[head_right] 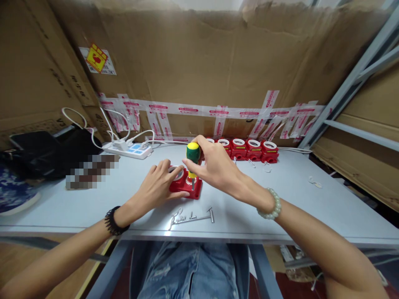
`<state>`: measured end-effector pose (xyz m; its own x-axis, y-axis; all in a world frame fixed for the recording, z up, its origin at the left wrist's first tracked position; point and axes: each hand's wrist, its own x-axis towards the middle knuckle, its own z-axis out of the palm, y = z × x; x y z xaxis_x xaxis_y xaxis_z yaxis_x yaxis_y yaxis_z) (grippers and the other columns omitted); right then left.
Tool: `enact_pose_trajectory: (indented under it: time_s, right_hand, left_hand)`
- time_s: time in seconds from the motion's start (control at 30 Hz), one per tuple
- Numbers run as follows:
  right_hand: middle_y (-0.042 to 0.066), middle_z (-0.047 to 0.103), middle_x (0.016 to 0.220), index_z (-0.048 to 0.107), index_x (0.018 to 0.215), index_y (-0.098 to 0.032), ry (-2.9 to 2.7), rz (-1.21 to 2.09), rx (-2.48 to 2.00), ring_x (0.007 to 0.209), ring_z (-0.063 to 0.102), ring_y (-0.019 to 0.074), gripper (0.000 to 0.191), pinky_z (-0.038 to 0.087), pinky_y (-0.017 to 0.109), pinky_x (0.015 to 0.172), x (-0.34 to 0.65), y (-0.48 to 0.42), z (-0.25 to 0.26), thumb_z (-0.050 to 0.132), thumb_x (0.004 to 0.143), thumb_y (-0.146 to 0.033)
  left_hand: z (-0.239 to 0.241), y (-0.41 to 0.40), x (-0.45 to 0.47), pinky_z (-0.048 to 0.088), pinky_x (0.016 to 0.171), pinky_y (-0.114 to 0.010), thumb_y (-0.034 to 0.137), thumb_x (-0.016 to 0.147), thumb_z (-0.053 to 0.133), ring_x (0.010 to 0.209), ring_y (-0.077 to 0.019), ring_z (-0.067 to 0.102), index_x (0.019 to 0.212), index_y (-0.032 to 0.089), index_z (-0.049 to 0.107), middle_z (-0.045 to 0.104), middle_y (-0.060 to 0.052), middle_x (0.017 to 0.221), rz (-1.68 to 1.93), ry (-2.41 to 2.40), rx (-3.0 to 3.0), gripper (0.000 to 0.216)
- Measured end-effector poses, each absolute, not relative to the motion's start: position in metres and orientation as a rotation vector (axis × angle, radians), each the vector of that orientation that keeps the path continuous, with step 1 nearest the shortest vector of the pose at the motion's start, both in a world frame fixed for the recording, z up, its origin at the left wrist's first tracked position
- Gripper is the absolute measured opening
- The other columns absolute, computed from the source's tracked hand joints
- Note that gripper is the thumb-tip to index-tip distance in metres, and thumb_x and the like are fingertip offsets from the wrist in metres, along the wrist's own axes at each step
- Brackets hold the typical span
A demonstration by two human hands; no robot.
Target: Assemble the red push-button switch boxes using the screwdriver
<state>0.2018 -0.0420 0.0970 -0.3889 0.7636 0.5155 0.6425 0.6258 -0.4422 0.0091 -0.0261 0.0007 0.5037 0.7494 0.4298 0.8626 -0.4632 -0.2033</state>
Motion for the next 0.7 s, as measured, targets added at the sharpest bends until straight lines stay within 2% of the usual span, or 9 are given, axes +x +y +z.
enact_pose_trajectory:
  time_s: [0.2,0.4,0.5,0.57,0.6,0.67,0.7]
  right_hand:
    - [-0.003,0.052,0.062,0.048,0.077,-0.018,-2.149,0.061,-1.195,0.052,0.042,0.0091,0.028,0.032,0.024,0.050,0.197,-0.043,0.098,0.063,0.075,-0.041]
    - [-0.002,0.053,0.062,0.046,0.076,-0.019,-2.275,-0.020,-1.264,0.054,0.040,0.0097,0.027,0.030,0.024,0.053,0.194,-0.043,0.106,0.063,0.076,-0.041]
    - [-0.002,0.054,0.062,0.047,0.077,-0.019,-2.329,-0.001,-1.293,0.053,0.041,0.0097,0.023,0.029,0.024,0.053,0.195,-0.044,0.112,0.062,0.078,-0.036]
    - [-0.001,0.055,0.062,0.047,0.076,-0.018,-2.344,-0.039,-1.333,0.051,0.041,0.0099,0.021,0.028,0.024,0.051,0.196,-0.044,0.116,0.059,0.079,-0.035]
    - [0.000,0.055,0.062,0.047,0.076,-0.018,-2.354,-0.075,-1.363,0.051,0.041,0.0103,0.021,0.027,0.024,0.050,0.196,-0.044,0.117,0.058,0.080,-0.037]
    - [0.002,0.056,0.063,0.049,0.077,-0.018,-2.380,-0.183,-1.432,0.051,0.042,0.0118,0.026,0.025,0.026,0.049,0.198,-0.042,0.118,0.054,0.082,-0.042]
    - [0.003,0.057,0.063,0.050,0.077,-0.017,-2.393,-0.245,-1.467,0.051,0.044,0.0131,0.030,0.024,0.026,0.050,0.198,-0.041,0.118,0.052,0.083,-0.047]
  left_hand:
    - [0.002,-0.027,0.011,0.036,0.072,-0.036,0.071,0.071,0.052,0.090,-0.0291,0.047,0.122,0.018,0.050,0.049,-0.015,0.101,-0.375,-1.345,-2.341,0.073]
    - [0.008,-0.027,0.008,0.038,0.077,-0.043,0.072,0.072,0.050,0.094,-0.0317,0.046,0.118,0.017,0.052,0.049,-0.016,0.102,-0.415,-1.360,-2.429,0.072]
    - [0.025,-0.021,0.008,0.037,0.087,-0.048,0.069,0.074,0.050,0.107,-0.0320,0.044,0.120,0.020,0.049,0.046,-0.016,0.117,-0.569,-1.202,-2.677,0.067]
    - [0.039,-0.012,0.015,0.038,0.092,-0.044,0.060,0.078,0.054,0.112,-0.0282,0.044,0.122,0.021,0.045,0.041,-0.015,0.128,-0.755,-1.011,-2.927,0.059]
    - [0.044,-0.007,0.020,0.040,0.090,-0.040,0.054,0.080,0.055,0.110,-0.0259,0.047,0.119,0.021,0.047,0.044,-0.013,0.126,-0.854,-0.930,-3.049,0.052]
    - [0.050,0.003,0.031,0.045,0.078,-0.032,0.044,0.084,0.052,0.089,-0.0198,0.055,0.101,0.019,0.055,0.057,-0.006,0.099,-0.993,-0.796,-3.280,0.030]
    - [0.050,0.008,0.037,0.045,0.071,-0.029,0.039,0.086,0.048,0.079,-0.0170,0.056,0.091,0.017,0.056,0.058,-0.003,0.086,-1.021,-0.777,-3.381,0.024]
